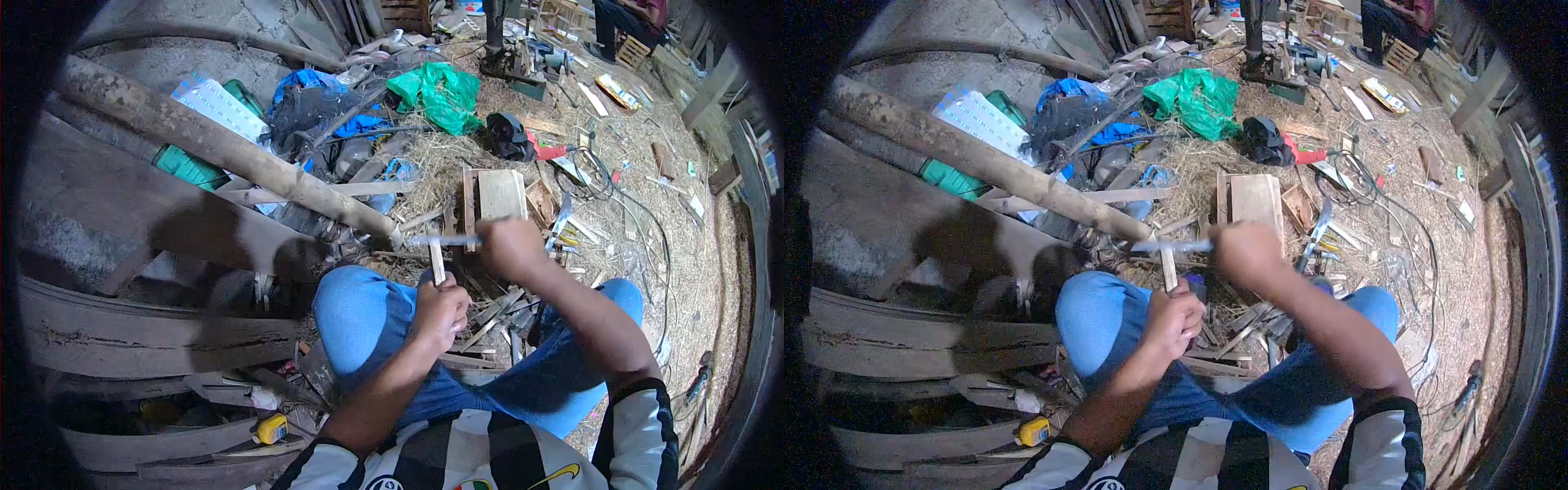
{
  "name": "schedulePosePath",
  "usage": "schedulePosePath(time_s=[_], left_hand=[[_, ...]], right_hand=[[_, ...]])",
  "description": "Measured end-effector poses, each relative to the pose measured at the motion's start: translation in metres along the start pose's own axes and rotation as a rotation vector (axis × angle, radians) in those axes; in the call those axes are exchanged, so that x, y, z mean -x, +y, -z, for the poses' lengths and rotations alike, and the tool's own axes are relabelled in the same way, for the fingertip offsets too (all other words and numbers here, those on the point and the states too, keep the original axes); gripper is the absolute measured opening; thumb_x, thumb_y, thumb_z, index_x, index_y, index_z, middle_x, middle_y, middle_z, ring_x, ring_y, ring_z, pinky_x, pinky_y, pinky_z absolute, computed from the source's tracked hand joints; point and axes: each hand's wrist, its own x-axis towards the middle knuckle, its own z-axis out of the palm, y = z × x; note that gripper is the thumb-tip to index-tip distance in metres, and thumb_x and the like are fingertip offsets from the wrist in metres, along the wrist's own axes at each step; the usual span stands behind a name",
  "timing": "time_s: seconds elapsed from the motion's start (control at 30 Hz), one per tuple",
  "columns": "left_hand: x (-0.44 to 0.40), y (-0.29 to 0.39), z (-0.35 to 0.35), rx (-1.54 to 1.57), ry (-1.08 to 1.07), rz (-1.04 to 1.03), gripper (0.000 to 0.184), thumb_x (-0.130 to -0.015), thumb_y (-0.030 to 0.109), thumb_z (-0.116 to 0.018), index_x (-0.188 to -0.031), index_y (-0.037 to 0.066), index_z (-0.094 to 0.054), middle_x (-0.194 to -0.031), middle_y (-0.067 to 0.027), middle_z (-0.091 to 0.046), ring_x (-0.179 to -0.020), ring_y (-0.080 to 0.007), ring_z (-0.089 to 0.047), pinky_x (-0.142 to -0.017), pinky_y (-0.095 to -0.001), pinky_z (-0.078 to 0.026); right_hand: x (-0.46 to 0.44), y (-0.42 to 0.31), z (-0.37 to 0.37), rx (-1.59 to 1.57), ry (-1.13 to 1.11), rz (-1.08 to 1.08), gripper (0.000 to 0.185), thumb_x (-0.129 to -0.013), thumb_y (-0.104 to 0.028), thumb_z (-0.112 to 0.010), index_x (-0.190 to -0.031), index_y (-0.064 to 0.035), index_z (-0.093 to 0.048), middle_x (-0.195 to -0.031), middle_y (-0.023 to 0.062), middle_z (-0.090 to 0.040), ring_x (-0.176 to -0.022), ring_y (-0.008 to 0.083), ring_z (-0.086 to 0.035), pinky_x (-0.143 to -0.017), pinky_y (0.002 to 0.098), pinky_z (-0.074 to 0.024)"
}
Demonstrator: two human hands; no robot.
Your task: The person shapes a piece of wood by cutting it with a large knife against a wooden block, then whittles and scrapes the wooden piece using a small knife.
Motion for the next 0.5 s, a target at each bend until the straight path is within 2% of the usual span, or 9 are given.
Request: schedulePosePath(time_s=[0.1,0.4,0.5], left_hand=[[-0.002,-0.002,-0.002,0.026,0.009,0.017,0.036,-0.072,-0.011,-0.056,-0.078,0.019,-0.037,-0.056,0.005,-0.033,-0.036,-0.0066,-0.027,-0.031,-0.0249,-0.019],[-0.003,-0.005,-0.014,-0.041,0.026,0.014,0.037,-0.07,-0.011,-0.056,-0.073,0.018,-0.034,-0.056,0.0043,-0.035,-0.036,-0.0068,-0.028,-0.031,-0.0258,-0.019],[0.014,-0.006,-0.016,-0.169,-0.008,-0.039,0.036,-0.072,-0.011,-0.056,-0.072,0.018,-0.034,-0.055,0.0037,-0.036,-0.036,-0.0069,-0.027,-0.031,-0.0252,-0.019]], right_hand=[[0.004,-0.021,-0.014,0.025,-0.048,0.1,0.015,-0.08,-0.017,-0.061,-0.087,-0.0079,-0.07,-0.082,0.0182,-0.071,-0.076,0.0349,-0.071,-0.066,0.048,-0.0566],[-0.005,-0.013,-0.022,0.013,-0.096,0.081,0.015,-0.08,-0.016,-0.06,-0.085,-0.0069,-0.071,-0.085,0.0192,-0.071,-0.079,0.0346,-0.072,-0.069,0.047,-0.0575],[-0.025,0.039,-0.027,0.028,0.023,-0.149,0.014,-0.08,-0.011,-0.06,-0.085,-0.0038,-0.07,-0.086,0.0219,-0.07,-0.083,0.037,-0.07,-0.068,0.0485,-0.0558]])
